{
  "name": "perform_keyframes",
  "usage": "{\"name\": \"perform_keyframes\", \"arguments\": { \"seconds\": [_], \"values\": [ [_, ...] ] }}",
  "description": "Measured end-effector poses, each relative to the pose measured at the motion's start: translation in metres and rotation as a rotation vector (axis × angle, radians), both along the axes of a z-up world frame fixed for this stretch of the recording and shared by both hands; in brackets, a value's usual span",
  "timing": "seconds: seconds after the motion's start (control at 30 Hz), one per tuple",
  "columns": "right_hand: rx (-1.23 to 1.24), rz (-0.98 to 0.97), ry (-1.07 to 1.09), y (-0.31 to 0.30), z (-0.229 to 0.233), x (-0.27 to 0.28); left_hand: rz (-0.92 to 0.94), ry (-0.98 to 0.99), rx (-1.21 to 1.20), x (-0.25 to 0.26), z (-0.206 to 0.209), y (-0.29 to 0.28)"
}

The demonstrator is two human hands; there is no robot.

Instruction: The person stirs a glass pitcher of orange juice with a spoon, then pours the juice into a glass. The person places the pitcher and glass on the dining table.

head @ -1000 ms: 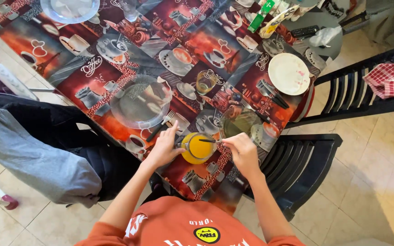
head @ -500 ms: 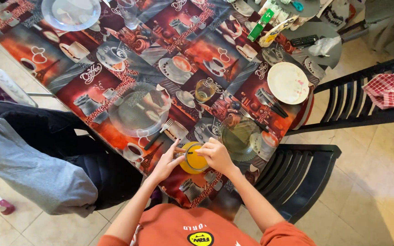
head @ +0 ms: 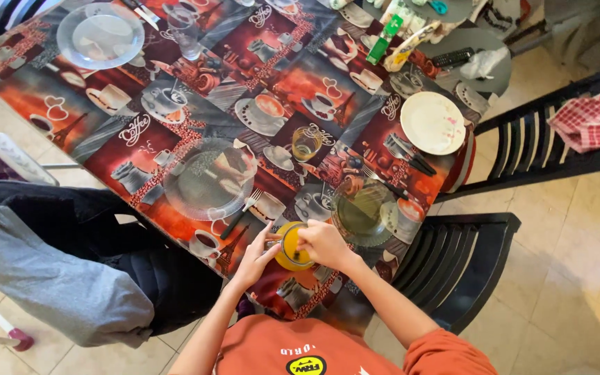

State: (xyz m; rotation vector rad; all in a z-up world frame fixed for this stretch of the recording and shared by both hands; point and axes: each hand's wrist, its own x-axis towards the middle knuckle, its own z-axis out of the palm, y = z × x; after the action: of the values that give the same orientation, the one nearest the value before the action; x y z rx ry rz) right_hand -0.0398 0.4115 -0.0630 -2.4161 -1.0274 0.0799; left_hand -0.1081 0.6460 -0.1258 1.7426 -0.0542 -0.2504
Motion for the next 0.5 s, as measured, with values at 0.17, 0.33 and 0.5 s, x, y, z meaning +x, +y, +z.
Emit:
{"name": "perform_keyframes", "arguments": {
  "seconds": [0.17,0.33,0.5],
  "values": [
    [0.019,-0.021,-0.331,0.009,0.015,-0.003,0.078,-0.038,0.014,-0.005,0.002,-0.009],
    [-0.204,0.07,-0.342,0.005,0.002,-0.008,0.094,-0.04,0.002,-0.007,-0.011,-0.009],
    [0.048,-0.056,-0.126,0.007,-0.011,-0.009,0.128,-0.08,0.012,-0.008,-0.01,-0.013]
  ]
}}
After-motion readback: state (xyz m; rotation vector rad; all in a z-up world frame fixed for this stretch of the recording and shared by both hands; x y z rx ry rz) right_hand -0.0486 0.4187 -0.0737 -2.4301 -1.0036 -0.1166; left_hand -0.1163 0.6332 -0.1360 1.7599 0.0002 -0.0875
